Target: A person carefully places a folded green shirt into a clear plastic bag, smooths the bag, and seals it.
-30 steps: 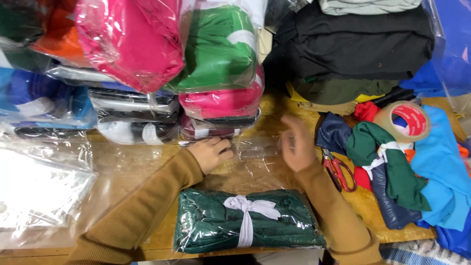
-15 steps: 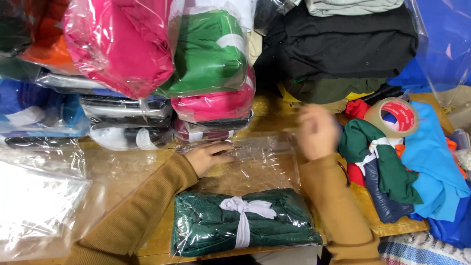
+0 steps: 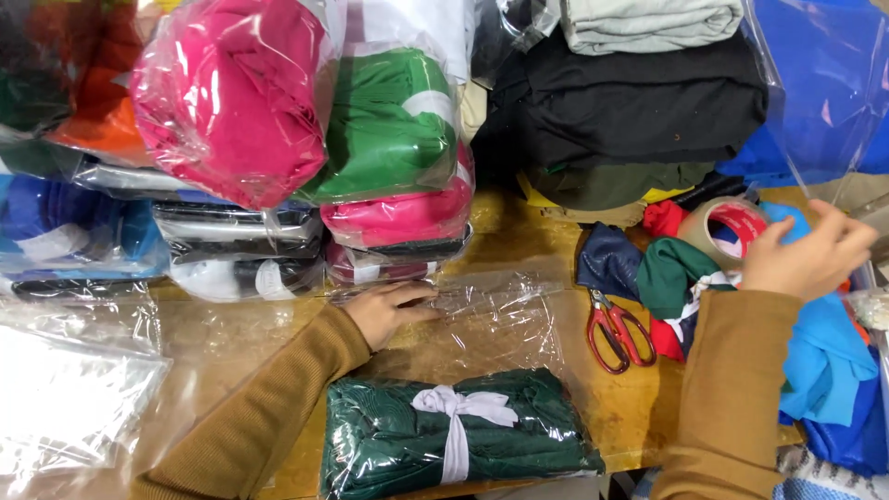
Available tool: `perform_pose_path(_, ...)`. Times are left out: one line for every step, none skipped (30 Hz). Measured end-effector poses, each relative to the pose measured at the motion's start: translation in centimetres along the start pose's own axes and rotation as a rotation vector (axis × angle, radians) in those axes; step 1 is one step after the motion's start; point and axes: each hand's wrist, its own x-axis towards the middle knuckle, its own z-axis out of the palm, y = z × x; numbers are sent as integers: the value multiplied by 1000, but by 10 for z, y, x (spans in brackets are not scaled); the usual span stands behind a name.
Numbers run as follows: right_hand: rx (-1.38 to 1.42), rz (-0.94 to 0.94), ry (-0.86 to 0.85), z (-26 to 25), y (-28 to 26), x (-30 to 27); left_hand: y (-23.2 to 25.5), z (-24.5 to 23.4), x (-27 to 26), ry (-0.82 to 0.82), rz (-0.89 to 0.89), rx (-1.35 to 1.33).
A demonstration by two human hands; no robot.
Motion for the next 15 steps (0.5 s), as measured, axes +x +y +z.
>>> perform_pose_path(-4, 1, -4, 6, 5, -5, 0, -1, -1, -3, 4, -3)
perform_pose_path(-29, 62, -69, 12, 10, -9, 1, -2, 0, 8, 1, 2)
perform_pose_path(-53, 122, -135, 17, 16, -13, 2, -3, 0, 20, -2, 7)
perform_pose_path(-54, 123, -134, 25, 20, -17, 3, -4, 1, 21, -1, 8)
perform_pose_path(-46, 129, -141, 32, 23, -21, 4, -5, 2, 20, 0, 6)
perform_pose_path(-36, 135, -149, 41, 25, -25, 4, -6, 1, 19, -3, 6)
perform_pose_path(-34, 135, -147, 46, 25, -25, 4, -6, 1, 20, -4, 8)
perform_pose_path(-43, 165, -162, 51, 25, -27, 4, -6, 1, 28, -2, 5)
perform_pose_path(-52, 194, -177, 56, 25, -30, 3, -5, 0, 37, 0, 1)
perform_pose_path(-51, 194, -176, 59, 25, -33, 3, -5, 0, 38, -1, 2)
perform_pose_path(-46, 185, -178, 62, 25, -36, 3, -5, 0, 19, -10, 9)
perform_pose_path(-39, 175, -181, 65, 25, -39, 3, -5, 0, 0, -20, 16)
perform_pose_path(-39, 175, -179, 68, 26, -42, 2, -4, 1, 1, -21, 16)
perform_pose_path(-29, 175, -219, 70, 27, -47, 1, -3, 0, 16, -5, 24)
perform_pose_path(-19, 175, -258, 73, 28, -51, 1, -1, -1, 31, 12, 32)
